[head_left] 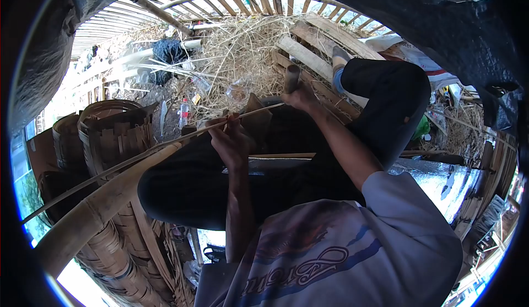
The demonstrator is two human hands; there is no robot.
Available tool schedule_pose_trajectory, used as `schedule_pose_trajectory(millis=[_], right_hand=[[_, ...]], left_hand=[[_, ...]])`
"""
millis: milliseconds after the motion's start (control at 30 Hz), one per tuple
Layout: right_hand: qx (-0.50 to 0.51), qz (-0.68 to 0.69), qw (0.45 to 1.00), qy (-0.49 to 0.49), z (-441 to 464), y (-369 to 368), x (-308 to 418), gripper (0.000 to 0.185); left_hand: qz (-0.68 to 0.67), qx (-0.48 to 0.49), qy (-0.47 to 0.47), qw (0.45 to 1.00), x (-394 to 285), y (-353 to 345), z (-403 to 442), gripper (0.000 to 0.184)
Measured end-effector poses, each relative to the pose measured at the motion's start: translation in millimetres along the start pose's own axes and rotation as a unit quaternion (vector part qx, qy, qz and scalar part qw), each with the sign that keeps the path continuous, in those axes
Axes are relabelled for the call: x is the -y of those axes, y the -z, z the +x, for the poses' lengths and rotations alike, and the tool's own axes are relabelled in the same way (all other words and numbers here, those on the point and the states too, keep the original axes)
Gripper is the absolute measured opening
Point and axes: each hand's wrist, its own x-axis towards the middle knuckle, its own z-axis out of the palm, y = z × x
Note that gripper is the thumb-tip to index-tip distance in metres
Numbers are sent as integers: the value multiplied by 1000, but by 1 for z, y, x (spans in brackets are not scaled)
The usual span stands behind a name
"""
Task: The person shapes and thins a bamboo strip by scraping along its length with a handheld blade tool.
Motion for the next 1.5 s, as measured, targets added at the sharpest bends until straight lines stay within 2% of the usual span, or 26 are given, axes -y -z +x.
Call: schedule_pose_trajectory(millis=[33,100,133,167,267,400,467,500,567,700,767,800,867,900,967,1000,1100,1133,1233,1300,1367,1500], right_hand=[[-6,1,1000,4,4,0,-9,26],[29,-25,998,-53,0,6,-12,27],[92,21,991,-90,8,15,-12,35],[94,20,991,-89,12,18,-11,35],[76,132,987,-54,12,35,10,28],[40,161,985,-47,-8,33,18,27],[-53,151,986,-42,1,20,2,23],[-52,153,986,-41,1,21,6,23],[50,160,986,-8,2,32,24,25],[39,179,983,34,-12,28,44,26],[44,96,994,9,-5,4,20,25],[38,96,995,11,-3,5,17,25],[42,-14,999,7,-1,5,11,23],[41,-13,999,8,0,14,16,23],[39,181,983,-16,3,34,26,19],[59,237,970,14,5,38,28,18],[26,181,983,31,-8,36,35,20],[61,76,994,-53,-5,24,24,24],[43,69,995,-50,2,16,7,32],[53,76,995,-35,9,22,8,30],[58,141,988,-19,10,27,15,25],[103,91,990,-36,1,16,10,32]], left_hand=[[-7,0,1,1000,0,-1,2,22],[-5,-3,-3,1000,3,-1,3,22],[-4,-8,-2,1000,3,-1,4,22],[-4,-10,-1,1000,4,-1,4,22],[-9,-12,1,1000,1,-1,2,23],[42,-8,5,999,9,9,4,22],[62,-12,-6,998,9,6,9,22],[27,-18,3,999,8,5,8,22],[-6,-23,10,1000,6,2,6,23],[-4,-25,23,999,-1,1,1,19],[-2,-19,15,1000,-2,1,1,19],[-4,-15,20,1000,-3,1,2,20],[-6,-11,20,1000,-2,0,6,20],[-11,-13,18,1000,-3,-1,6,21],[-13,-16,24,1000,-1,0,4,21],[-4,-15,24,1000,-3,-1,4,21],[18,-9,16,1000,3,1,3,21],[29,-5,1,1000,2,0,6,21],[-1,-13,28,1000,-8,-1,5,21],[-10,-16,20,1000,-4,-2,5,21],[-20,-19,18,999,-2,-2,6,21],[-4,-11,21,1000,3,-1,2,20]])
